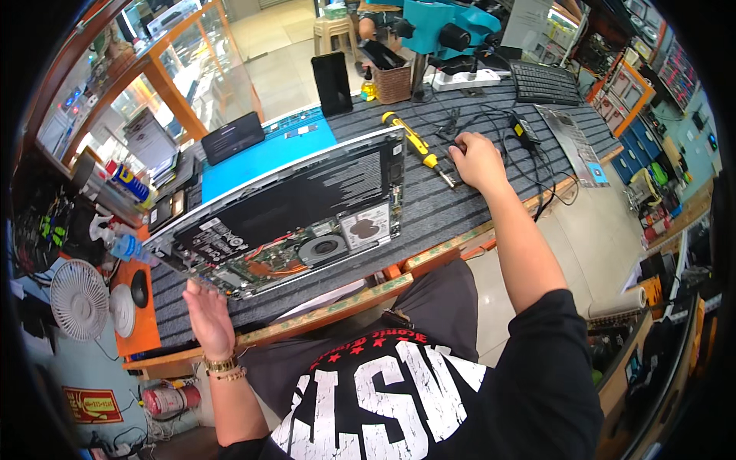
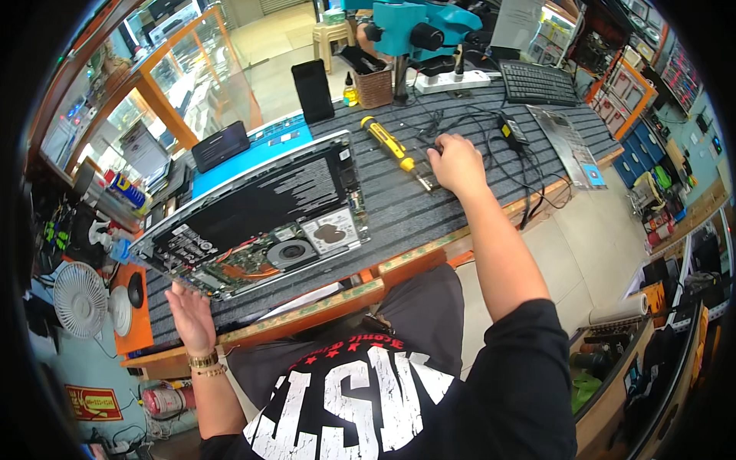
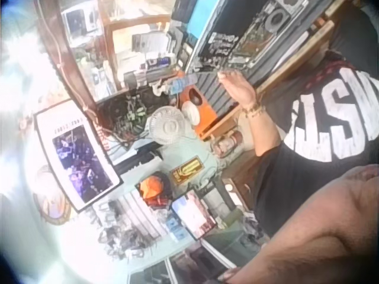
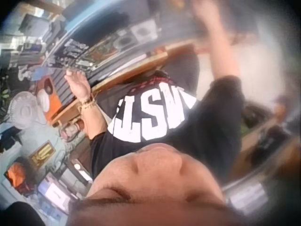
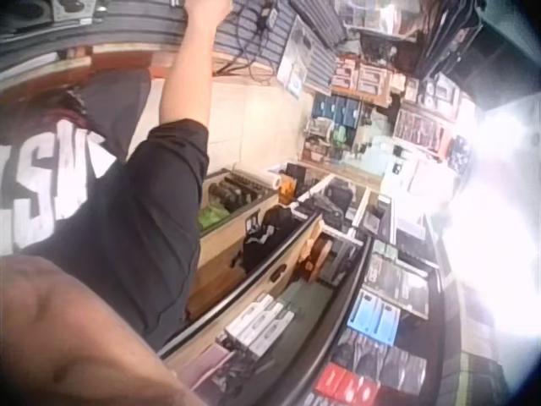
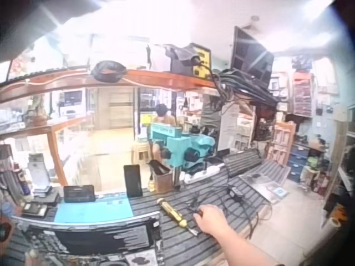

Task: The person manipulates the internal components of a laptop by hand, connecting cables and then picking up the laptop to close the chassis.

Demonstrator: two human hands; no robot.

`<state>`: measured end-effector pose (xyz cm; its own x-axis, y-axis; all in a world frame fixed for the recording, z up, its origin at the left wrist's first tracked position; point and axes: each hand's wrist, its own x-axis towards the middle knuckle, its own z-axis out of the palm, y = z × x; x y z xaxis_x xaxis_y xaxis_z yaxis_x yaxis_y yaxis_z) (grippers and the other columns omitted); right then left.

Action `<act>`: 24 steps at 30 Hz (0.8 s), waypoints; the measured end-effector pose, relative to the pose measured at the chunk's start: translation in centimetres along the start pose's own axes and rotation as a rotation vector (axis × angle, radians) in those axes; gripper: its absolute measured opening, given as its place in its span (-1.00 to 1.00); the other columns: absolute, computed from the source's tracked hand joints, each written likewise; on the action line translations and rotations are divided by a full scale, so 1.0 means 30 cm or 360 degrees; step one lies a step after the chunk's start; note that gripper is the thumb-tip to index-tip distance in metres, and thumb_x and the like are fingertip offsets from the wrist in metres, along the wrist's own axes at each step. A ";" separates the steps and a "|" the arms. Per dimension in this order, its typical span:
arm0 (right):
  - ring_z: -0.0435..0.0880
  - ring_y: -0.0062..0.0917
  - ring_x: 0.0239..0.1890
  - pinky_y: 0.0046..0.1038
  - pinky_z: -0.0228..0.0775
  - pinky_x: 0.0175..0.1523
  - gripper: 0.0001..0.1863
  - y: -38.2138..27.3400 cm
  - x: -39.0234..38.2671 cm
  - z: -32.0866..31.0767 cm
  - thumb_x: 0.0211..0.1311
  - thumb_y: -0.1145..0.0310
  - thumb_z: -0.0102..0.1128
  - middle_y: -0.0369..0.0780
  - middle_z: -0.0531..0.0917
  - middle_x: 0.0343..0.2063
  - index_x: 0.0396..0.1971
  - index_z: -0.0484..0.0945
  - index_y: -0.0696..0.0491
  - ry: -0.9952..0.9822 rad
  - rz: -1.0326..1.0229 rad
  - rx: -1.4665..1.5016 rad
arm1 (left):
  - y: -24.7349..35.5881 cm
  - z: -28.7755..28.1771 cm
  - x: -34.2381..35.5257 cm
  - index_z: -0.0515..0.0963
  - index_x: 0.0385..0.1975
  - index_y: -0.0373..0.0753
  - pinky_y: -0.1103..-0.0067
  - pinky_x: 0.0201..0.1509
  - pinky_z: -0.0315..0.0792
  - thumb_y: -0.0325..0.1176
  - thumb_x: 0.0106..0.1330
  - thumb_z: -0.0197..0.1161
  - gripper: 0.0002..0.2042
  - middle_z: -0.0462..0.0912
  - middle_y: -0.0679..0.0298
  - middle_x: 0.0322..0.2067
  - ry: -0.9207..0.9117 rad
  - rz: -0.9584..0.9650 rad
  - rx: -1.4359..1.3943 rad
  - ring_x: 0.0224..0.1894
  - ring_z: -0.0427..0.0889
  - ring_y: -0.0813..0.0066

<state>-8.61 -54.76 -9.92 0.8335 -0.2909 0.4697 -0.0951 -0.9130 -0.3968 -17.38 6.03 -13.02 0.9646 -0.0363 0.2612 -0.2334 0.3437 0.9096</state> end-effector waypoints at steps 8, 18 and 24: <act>0.85 -0.08 -0.23 -0.16 0.66 -0.05 -0.87 -0.047 0.033 -0.120 0.53 0.36 0.35 0.00 0.82 -0.28 -0.16 0.71 0.12 0.0100 0.0176 0.0218 | 0.035 -0.002 -0.073 0.45 0.45 -0.34 0.33 0.40 0.51 -0.09 0.88 -0.03 -0.54 0.59 0.08 0.37 0.0337 0.0270 0.0458 0.32 0.62 0.28; 0.65 -0.47 -0.54 -0.38 0.47 -0.45 -0.81 -0.483 -0.587 -0.340 0.31 0.65 0.41 -0.20 0.71 -0.46 -0.14 0.64 0.14 0.0281 -0.0821 0.1273 | 0.182 0.444 -0.166 0.67 0.23 -0.41 0.53 -0.21 0.64 0.00 0.68 0.33 -0.49 0.75 0.19 -0.27 -0.0692 -0.0008 0.0586 -0.32 0.76 0.49; 0.83 -0.20 -0.41 -0.23 0.68 -0.32 -0.64 -0.717 -0.711 -0.286 0.22 0.57 0.61 -0.16 0.80 -0.35 -0.06 0.63 0.14 -0.0252 -0.1021 0.1438 | 0.181 0.647 -0.146 0.74 0.13 -0.37 0.56 -0.20 0.59 -0.13 0.78 0.21 -0.63 0.76 0.22 -0.20 -0.0869 0.0020 0.0414 -0.32 0.69 0.54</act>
<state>-29.02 -31.37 -4.64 0.6521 0.2575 0.7131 0.7540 -0.3191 -0.5742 -25.27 -10.14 -2.94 0.7752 -0.5340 0.3376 -0.3330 0.1087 0.9367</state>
